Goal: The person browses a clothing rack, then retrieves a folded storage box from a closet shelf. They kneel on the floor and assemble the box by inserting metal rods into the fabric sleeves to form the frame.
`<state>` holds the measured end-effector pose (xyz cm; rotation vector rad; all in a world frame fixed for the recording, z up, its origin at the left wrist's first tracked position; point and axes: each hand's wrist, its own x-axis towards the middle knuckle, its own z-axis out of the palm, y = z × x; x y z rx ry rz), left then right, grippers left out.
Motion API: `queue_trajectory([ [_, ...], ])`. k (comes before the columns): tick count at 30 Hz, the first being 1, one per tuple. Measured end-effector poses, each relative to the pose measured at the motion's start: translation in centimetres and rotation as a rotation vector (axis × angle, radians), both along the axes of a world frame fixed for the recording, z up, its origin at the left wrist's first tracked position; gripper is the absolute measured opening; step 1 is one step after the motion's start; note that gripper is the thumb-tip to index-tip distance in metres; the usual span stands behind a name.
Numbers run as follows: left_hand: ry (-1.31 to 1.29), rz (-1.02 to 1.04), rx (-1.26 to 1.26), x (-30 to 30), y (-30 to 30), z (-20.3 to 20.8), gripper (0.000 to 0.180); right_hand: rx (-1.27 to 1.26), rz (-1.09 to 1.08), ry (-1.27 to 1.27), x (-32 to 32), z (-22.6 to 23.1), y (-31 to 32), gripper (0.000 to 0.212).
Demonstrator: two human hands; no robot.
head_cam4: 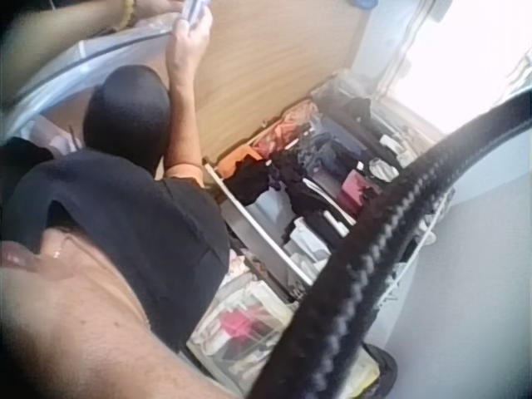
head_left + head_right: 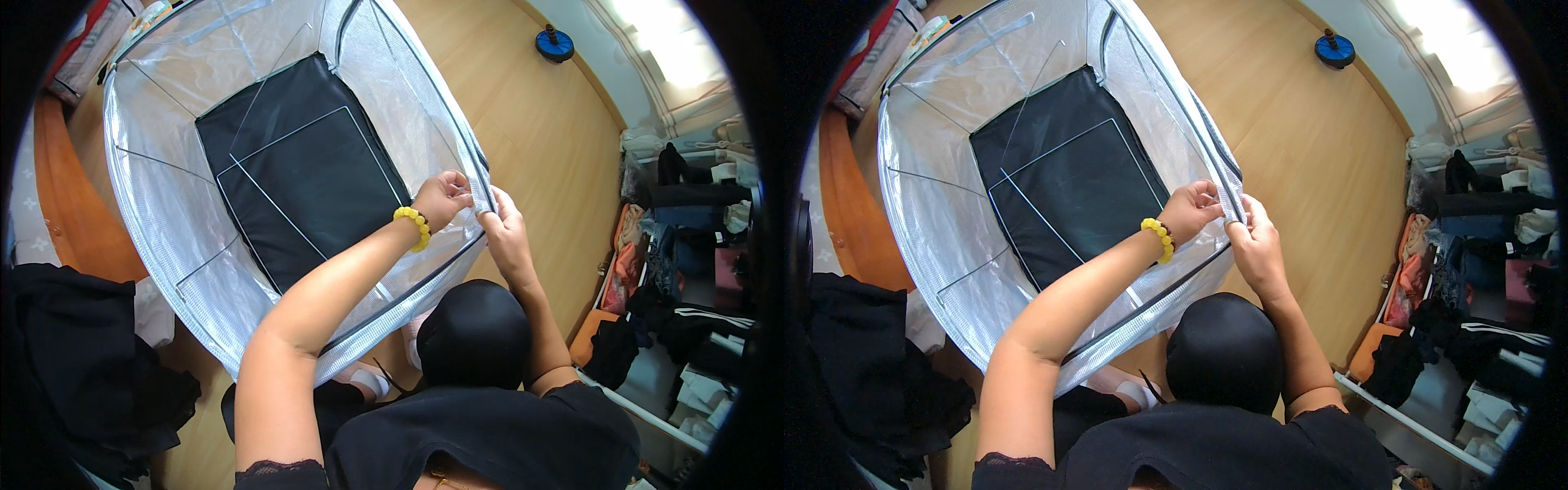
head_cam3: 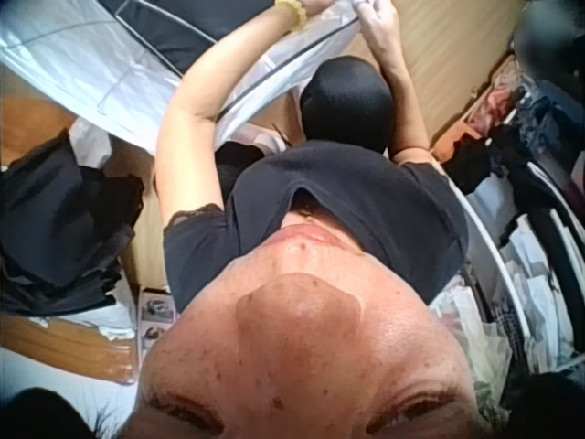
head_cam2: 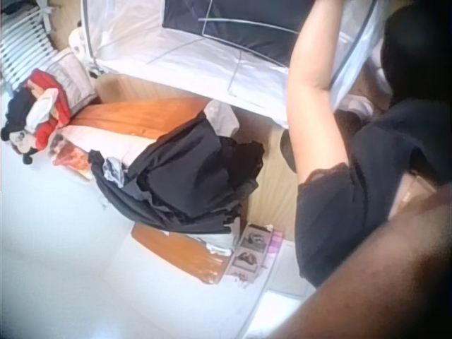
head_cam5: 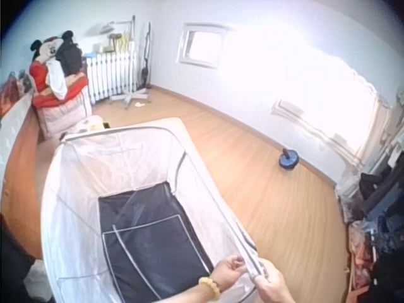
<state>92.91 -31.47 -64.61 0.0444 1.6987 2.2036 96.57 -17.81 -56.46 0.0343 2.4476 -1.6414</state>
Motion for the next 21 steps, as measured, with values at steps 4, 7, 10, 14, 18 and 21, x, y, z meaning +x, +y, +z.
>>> queue_trajectory([
  [4, 0.117, -0.040, -0.152, 0.2, -1.9, 1.2, 0.017, -0.039, 0.016, 0.024, 0.0, 1.9, -0.8, 0.041],
  [7, 0.388, 0.059, -0.222, 0.8, -2.7, 0.0, 0.016, -0.061, 0.016, -0.063, -0.1, 3.1, -1.3, 0.040],
  [10, 0.476, -0.009, -0.450, 1.9, -3.1, 0.9, 0.012, -0.081, 0.026, -0.064, -0.4, 3.3, -1.4, 0.039],
  [14, 0.592, 0.131, -0.490, 2.7, -2.3, 0.5, 0.014, -0.062, 0.033, -0.073, -1.1, 3.4, -1.3, 0.039],
  [18, 0.642, 0.145, -0.545, 2.4, -2.2, -0.1, 0.018, -0.094, 0.007, -0.074, -1.6, 3.6, -1.8, 0.039],
  [21, 0.679, 0.156, -0.579, 1.9, -2.0, -0.2, 0.019, -0.098, 0.016, -0.062, -1.9, 3.7, -2.2, 0.038],
])
